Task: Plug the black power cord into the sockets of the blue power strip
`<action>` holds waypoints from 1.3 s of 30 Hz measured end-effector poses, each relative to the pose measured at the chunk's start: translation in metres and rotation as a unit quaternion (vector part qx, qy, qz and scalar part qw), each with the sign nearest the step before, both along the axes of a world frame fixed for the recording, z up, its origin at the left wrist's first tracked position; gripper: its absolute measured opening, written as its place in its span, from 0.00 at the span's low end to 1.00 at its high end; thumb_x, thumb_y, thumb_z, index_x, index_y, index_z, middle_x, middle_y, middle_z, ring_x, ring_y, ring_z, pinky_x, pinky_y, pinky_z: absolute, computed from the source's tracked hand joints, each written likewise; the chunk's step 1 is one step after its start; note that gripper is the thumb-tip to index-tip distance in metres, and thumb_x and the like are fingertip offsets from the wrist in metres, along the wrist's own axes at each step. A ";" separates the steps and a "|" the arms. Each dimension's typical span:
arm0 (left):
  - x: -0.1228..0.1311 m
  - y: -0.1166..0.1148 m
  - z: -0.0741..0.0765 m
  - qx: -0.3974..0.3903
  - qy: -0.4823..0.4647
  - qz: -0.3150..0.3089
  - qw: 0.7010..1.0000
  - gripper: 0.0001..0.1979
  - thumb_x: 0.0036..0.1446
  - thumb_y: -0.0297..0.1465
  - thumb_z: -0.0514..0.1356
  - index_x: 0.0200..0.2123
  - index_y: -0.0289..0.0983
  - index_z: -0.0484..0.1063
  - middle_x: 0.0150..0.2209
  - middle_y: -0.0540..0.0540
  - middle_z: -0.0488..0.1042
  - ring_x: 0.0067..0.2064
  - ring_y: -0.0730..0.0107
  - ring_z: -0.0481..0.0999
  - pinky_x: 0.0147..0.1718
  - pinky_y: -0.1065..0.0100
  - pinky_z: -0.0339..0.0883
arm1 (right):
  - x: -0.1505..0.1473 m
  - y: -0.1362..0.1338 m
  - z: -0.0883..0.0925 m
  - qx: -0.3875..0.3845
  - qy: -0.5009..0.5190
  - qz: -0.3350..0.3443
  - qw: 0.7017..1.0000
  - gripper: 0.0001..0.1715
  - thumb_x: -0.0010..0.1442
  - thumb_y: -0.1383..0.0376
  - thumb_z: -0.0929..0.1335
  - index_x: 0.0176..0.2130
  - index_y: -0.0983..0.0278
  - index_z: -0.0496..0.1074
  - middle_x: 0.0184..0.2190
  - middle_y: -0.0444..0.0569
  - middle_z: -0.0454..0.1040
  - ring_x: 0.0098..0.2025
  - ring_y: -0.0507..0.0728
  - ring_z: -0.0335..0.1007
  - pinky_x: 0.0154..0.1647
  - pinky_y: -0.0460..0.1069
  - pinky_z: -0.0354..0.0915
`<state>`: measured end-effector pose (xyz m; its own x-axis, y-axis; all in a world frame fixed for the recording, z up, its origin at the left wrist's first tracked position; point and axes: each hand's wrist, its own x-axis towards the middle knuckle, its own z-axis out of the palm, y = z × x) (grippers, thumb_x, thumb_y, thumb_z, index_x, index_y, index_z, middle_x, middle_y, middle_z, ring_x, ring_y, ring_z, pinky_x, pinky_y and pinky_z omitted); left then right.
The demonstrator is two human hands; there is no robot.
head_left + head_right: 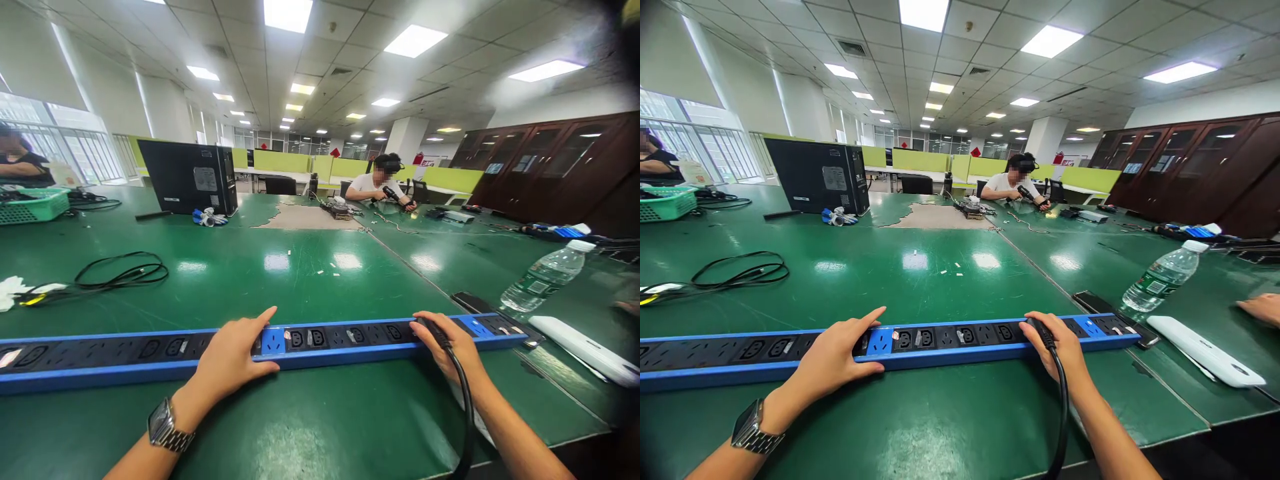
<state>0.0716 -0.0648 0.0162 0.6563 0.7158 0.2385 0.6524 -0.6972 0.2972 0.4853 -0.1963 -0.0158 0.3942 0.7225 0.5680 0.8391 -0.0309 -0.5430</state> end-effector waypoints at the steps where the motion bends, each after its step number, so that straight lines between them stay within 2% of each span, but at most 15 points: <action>1: 0.000 0.000 -0.001 0.004 0.000 -0.002 1.000 0.47 0.46 0.40 0.71 0.67 0.46 0.53 0.48 0.44 0.77 0.45 0.55 0.76 0.46 0.56 0.68 | 0.003 -0.001 0.002 -0.008 -0.005 0.010 1.000 0.25 0.56 0.42 0.67 0.39 0.59 0.76 0.33 0.48 0.77 0.34 0.57 0.73 0.38 0.51 0.68; 6: 0.001 0.001 -0.001 0.011 -0.001 -0.005 1.000 0.46 0.46 0.39 0.71 0.66 0.45 0.54 0.48 0.44 0.77 0.45 0.55 0.76 0.45 0.56 0.69 | 0.010 0.002 0.009 -0.067 -0.067 0.077 0.993 0.22 0.58 0.44 0.67 0.39 0.57 0.76 0.32 0.46 0.76 0.34 0.57 0.72 0.37 0.51 0.67; 9: -0.002 0.001 -0.001 0.018 -0.018 -0.018 1.000 0.46 0.46 0.40 0.71 0.66 0.44 0.55 0.48 0.44 0.78 0.45 0.55 0.76 0.45 0.56 0.69 | 0.009 0.004 0.004 -0.090 -0.123 0.090 0.984 0.21 0.59 0.44 0.66 0.39 0.55 0.76 0.32 0.47 0.77 0.35 0.58 0.71 0.39 0.53 0.66; 11: -0.004 0.001 -0.003 0.037 -0.053 -0.037 0.997 0.42 0.48 0.42 0.70 0.64 0.42 0.58 0.49 0.43 0.77 0.47 0.55 0.76 0.46 0.55 0.69 | 0.009 0.002 -0.006 -0.073 -0.152 0.039 0.985 0.23 0.60 0.45 0.64 0.43 0.56 0.76 0.37 0.49 0.78 0.39 0.60 0.72 0.43 0.56 0.66; 14: 0.000 -0.001 -0.003 0.089 -0.126 -0.061 0.986 0.26 0.58 0.41 0.63 0.58 0.39 0.66 0.50 0.41 0.77 0.50 0.55 0.76 0.49 0.54 0.68 | 0.014 -0.002 -0.027 -0.033 -0.187 -0.107 0.976 0.33 0.58 0.42 0.64 0.53 0.59 0.71 0.50 0.56 0.74 0.49 0.67 0.69 0.49 0.62 0.63; 15: 0.007 -0.004 -0.002 0.103 -0.146 -0.067 0.982 0.21 0.60 0.39 0.60 0.55 0.39 0.69 0.49 0.41 0.78 0.49 0.56 0.76 0.49 0.54 0.68 | 0.016 -0.004 -0.034 -0.030 -0.194 -0.137 0.971 0.36 0.57 0.41 0.64 0.55 0.60 0.70 0.52 0.58 0.72 0.52 0.69 0.67 0.50 0.64 0.61; 18: 0.051 -0.019 0.005 0.093 -0.168 -0.099 0.977 0.15 0.61 0.34 0.59 0.51 0.39 0.71 0.47 0.43 0.79 0.47 0.58 0.76 0.47 0.56 0.69 | 0.024 -0.008 -0.046 -0.054 -0.211 -0.129 0.967 0.42 0.51 0.39 0.66 0.56 0.58 0.69 0.56 0.56 0.71 0.56 0.71 0.64 0.56 0.67 0.57; 21: 0.124 -0.042 0.015 0.044 -0.150 -0.142 0.977 0.19 0.58 0.32 0.62 0.53 0.40 0.70 0.50 0.44 0.77 0.50 0.58 0.75 0.49 0.57 0.69 | 0.027 -0.012 -0.049 -0.077 -0.230 -0.109 0.964 0.45 0.45 0.39 0.69 0.57 0.57 0.68 0.57 0.54 0.70 0.57 0.71 0.63 0.57 0.66 0.55; 25: 0.219 -0.068 0.020 0.031 -0.089 -0.169 0.981 0.27 0.56 0.36 0.65 0.58 0.40 0.65 0.52 0.42 0.75 0.50 0.56 0.74 0.48 0.57 0.70 | 0.029 -0.013 -0.051 -0.089 -0.249 -0.115 0.958 0.39 0.49 0.50 0.68 0.59 0.55 0.65 0.59 0.52 0.68 0.59 0.69 0.62 0.59 0.65 0.54; 27: 0.249 -0.075 0.016 0.031 -0.068 -0.166 0.983 0.24 0.58 0.35 0.63 0.57 0.40 0.66 0.50 0.41 0.75 0.49 0.55 0.74 0.46 0.56 0.71 | 0.032 -0.013 -0.053 -0.094 -0.251 -0.116 0.956 0.36 0.50 0.56 0.67 0.59 0.53 0.64 0.59 0.50 0.68 0.58 0.67 0.62 0.58 0.65 0.55; 29: 0.267 -0.079 0.011 0.029 -0.065 -0.156 0.985 0.16 0.61 0.32 0.59 0.53 0.38 0.69 0.45 0.41 0.77 0.47 0.55 0.74 0.45 0.56 0.71 | 0.036 -0.013 -0.055 -0.102 -0.249 -0.113 0.957 0.34 0.51 0.60 0.66 0.58 0.52 0.65 0.59 0.49 0.68 0.58 0.66 0.63 0.57 0.65 0.56; 32: 0.276 -0.083 0.009 0.032 -0.079 -0.152 0.985 0.14 0.65 0.30 0.53 0.53 0.42 0.69 0.45 0.45 0.77 0.46 0.60 0.74 0.44 0.58 0.70 | 0.037 -0.012 -0.055 -0.098 -0.243 -0.108 0.959 0.32 0.51 0.58 0.66 0.56 0.54 0.67 0.57 0.51 0.70 0.56 0.67 0.64 0.56 0.64 0.58; 35: 0.269 -0.084 0.022 0.028 -0.152 -0.156 0.976 0.17 0.67 0.32 0.51 0.57 0.47 0.65 0.49 0.49 0.76 0.46 0.64 0.74 0.43 0.63 0.71 | 0.030 -0.012 -0.051 -0.079 -0.234 -0.120 0.962 0.32 0.52 0.53 0.67 0.55 0.58 0.68 0.53 0.55 0.72 0.54 0.69 0.65 0.54 0.64 0.59; 37: 0.250 -0.076 0.031 0.008 -0.222 -0.149 0.964 0.18 0.66 0.30 0.51 0.58 0.47 0.66 0.49 0.49 0.77 0.47 0.65 0.75 0.45 0.64 0.71 | 0.023 -0.012 -0.047 -0.074 -0.236 -0.117 0.962 0.35 0.51 0.49 0.68 0.56 0.58 0.67 0.53 0.56 0.71 0.55 0.69 0.64 0.54 0.64 0.58; 39: 0.217 -0.059 0.036 -0.022 -0.271 -0.115 0.955 0.19 0.65 0.29 0.52 0.58 0.46 0.67 0.50 0.48 0.78 0.48 0.64 0.76 0.47 0.63 0.70 | 0.019 -0.013 -0.044 -0.072 -0.240 -0.109 0.962 0.39 0.50 0.44 0.68 0.58 0.57 0.66 0.56 0.55 0.70 0.56 0.70 0.63 0.55 0.65 0.57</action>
